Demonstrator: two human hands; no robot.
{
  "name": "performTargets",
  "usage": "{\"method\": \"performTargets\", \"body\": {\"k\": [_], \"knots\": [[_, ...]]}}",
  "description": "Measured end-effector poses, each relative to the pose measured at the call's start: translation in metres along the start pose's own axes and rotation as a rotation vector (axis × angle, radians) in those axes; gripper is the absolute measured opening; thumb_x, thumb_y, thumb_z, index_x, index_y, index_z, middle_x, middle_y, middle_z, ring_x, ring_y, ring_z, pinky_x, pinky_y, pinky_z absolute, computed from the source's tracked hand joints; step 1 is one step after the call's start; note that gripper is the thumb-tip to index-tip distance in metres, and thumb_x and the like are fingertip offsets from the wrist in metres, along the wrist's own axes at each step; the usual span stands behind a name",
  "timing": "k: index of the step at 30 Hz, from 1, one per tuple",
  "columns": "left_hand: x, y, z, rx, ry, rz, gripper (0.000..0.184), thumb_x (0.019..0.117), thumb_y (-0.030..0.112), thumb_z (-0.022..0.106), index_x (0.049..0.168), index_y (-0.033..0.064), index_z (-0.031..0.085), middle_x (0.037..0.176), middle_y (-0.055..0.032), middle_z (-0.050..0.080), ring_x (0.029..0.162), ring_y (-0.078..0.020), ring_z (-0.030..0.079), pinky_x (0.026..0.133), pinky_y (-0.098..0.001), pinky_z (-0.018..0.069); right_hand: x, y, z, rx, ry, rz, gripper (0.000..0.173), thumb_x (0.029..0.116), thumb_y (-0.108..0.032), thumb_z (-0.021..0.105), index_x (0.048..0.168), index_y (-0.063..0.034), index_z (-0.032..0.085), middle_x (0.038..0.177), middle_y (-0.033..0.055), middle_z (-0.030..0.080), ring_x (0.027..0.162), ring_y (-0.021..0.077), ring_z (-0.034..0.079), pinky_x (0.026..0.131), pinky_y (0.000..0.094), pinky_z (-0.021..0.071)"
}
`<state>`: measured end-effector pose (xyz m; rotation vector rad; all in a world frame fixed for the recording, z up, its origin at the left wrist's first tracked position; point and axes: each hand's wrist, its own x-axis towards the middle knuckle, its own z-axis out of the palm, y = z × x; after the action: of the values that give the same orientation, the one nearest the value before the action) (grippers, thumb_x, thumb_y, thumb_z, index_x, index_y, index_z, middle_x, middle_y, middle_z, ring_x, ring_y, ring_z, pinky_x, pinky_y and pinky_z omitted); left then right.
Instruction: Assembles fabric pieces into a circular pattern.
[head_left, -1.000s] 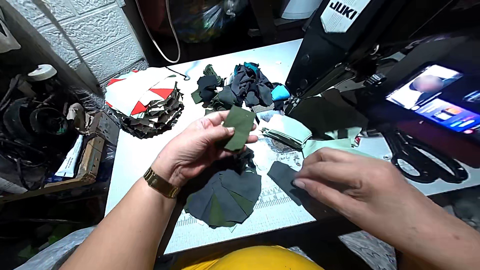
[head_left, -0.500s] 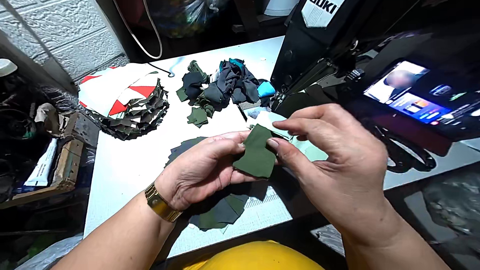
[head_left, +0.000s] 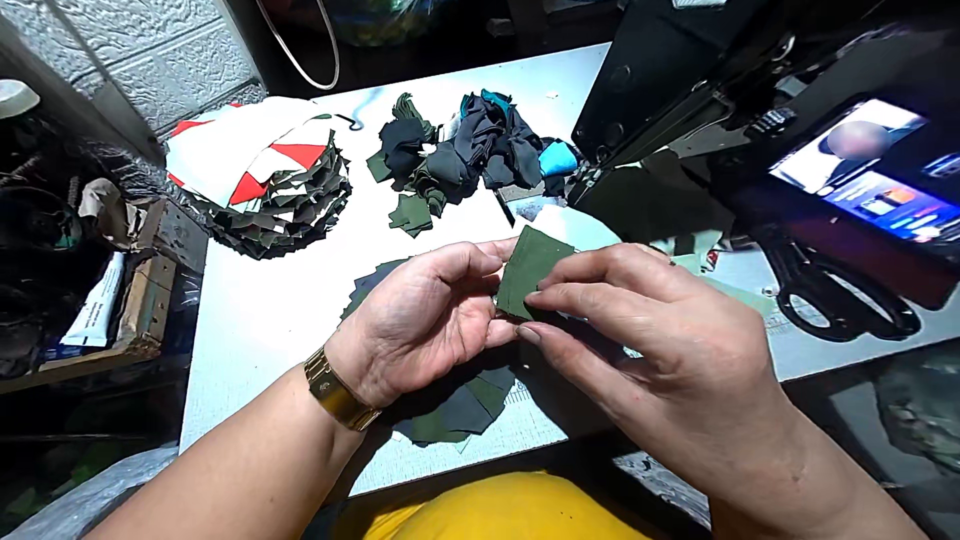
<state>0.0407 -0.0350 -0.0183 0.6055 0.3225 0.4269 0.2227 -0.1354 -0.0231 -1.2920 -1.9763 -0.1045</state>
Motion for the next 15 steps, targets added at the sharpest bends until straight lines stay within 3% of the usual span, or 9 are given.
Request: {"method": "performTargets", "body": {"k": [11,15], "knots": [[-0.001,-0.001,0.0043,0.013,0.03,-0.005,0.036,0.1058,0.017,0.038,0.136,0.0056,0.055,0.12,-0.0126,0.066,0.107,-0.0198,0.068,0.094,-0.036,0.0565,0.0003,-0.0009,0.0024,0.011,0.008,0.035,0.016,0.0941,-0.01,0.061,0.095,-0.0053,0.077,0.102,0.0065,0.068,0.094,0.0133,0.063,0.079,0.0246,0.0521],[-0.0008,-0.0018,0.0043,-0.005,0.04,-0.011,0.037,0.106,0.017,0.039,0.139,0.0051,0.053,0.124,-0.0142,0.065,0.111,-0.0224,0.067,0.097,-0.0391,0.0552,0.0005,0.001,0.0037,0.003,0.021,0.039,0.015,0.0959,-0.009,0.059,0.096,-0.004,0.074,0.102,0.0073,0.069,0.097,0.0143,0.065,0.083,0.0266,0.0539]]}}
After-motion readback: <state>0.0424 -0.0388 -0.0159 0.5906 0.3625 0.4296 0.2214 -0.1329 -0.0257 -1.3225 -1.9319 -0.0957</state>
